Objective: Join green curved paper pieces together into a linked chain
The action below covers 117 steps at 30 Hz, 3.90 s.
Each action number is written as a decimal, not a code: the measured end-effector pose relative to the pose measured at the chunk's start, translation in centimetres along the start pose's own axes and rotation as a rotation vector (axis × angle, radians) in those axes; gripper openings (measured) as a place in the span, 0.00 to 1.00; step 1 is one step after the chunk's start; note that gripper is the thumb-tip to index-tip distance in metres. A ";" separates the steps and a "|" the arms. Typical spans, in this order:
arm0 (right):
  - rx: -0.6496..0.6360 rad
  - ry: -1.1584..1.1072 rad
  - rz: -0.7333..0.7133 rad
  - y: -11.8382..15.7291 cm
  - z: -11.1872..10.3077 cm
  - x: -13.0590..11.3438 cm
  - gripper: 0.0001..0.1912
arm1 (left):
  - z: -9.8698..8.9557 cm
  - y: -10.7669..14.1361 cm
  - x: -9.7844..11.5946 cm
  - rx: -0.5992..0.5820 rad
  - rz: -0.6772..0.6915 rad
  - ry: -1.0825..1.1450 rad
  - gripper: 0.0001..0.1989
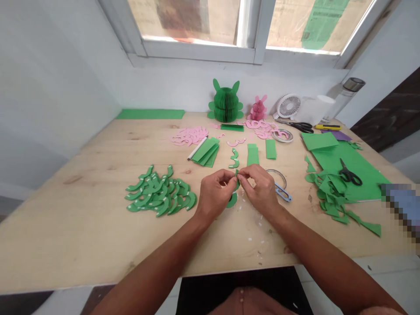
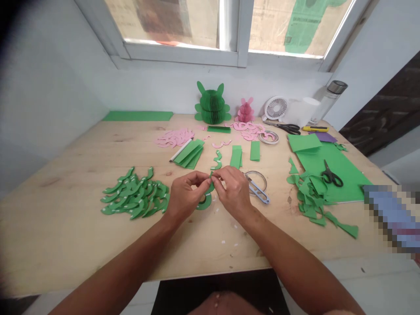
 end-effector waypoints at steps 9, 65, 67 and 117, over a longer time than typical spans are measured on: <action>-0.005 -0.080 0.025 -0.1 0.0 0.0 0.04 | 0.1 0.0 0.0 0.003 -0.005 -0.015 0.05; 0.038 0.137 0.023 0.2 0.2 -0.1 0.04 | 0.5 0.4 -0.7 0.110 0.141 -0.327 0.05; 0.039 0.131 0.028 0.2 0.2 -0.1 0.04 | 0.5 0.4 -0.7 0.106 0.143 -0.323 0.05; -0.111 -0.421 0.400 -0.5 0.0 0.5 0.08 | 0.5 -0.7 -1.2 0.028 -0.305 0.725 0.10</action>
Point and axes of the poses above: each hand's wrist, its own y-axis away from the middle knuckle, its own z-axis out of the palm, x = y × z, the point moved 1 cm from there along -y, towards the middle knuckle, and after that the axes turned 8 degrees about -x, right-handed, at the moved point
